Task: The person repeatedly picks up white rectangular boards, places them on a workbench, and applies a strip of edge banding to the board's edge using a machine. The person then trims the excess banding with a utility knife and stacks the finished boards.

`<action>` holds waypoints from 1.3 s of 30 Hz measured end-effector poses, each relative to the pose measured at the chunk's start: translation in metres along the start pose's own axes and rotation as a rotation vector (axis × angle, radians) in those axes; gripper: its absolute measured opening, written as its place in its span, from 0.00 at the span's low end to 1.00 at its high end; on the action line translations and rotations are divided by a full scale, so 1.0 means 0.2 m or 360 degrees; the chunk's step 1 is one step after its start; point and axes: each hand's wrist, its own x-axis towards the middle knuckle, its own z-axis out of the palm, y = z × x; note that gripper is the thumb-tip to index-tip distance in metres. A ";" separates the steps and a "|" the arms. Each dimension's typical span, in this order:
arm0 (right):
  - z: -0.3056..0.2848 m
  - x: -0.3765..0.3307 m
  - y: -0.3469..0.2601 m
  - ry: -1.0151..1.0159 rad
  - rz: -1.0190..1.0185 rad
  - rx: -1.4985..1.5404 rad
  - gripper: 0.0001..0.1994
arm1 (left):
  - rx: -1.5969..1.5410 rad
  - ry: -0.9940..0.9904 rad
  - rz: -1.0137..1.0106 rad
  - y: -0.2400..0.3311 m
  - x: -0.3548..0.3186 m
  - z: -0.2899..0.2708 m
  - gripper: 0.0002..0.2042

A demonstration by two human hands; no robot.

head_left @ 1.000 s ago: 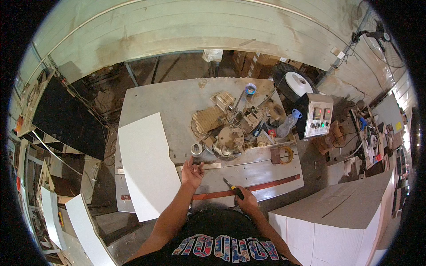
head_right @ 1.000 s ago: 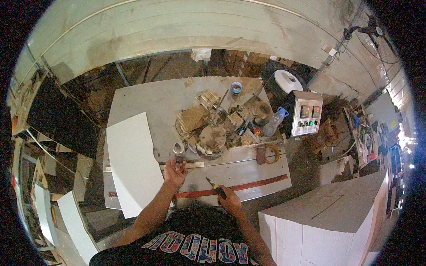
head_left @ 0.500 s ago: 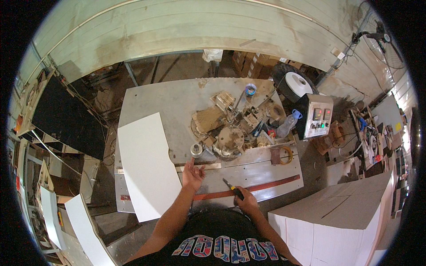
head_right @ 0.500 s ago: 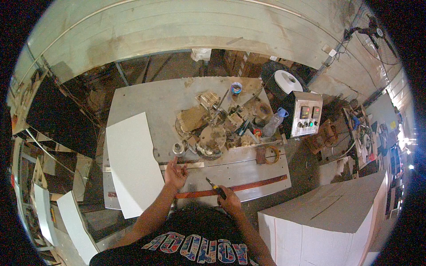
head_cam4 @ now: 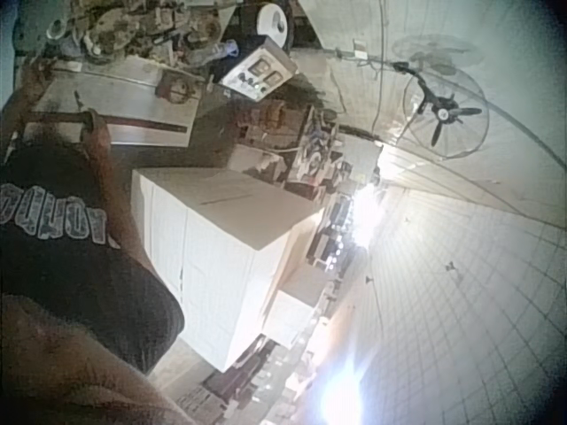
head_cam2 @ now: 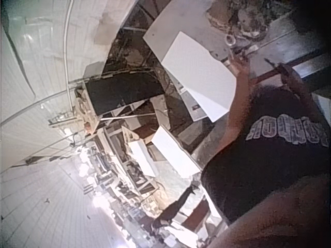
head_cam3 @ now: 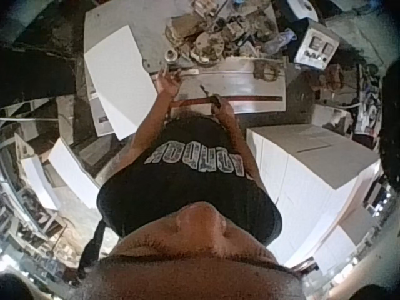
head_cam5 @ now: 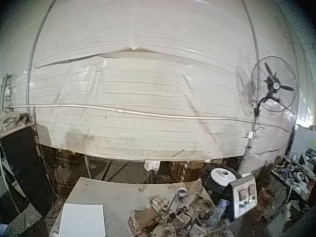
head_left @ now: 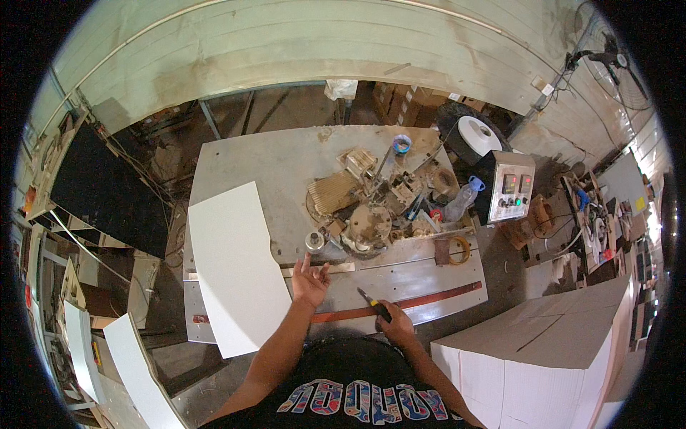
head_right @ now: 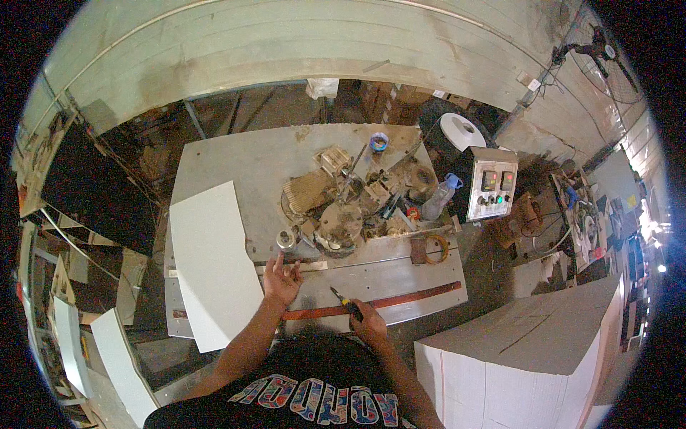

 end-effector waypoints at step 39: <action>-0.01 0.00 0.01 0.0014 -0.0041 -0.0011 0.28 | 0.0033 0.0059 -0.0008 0.00 0.03 -0.04 0.27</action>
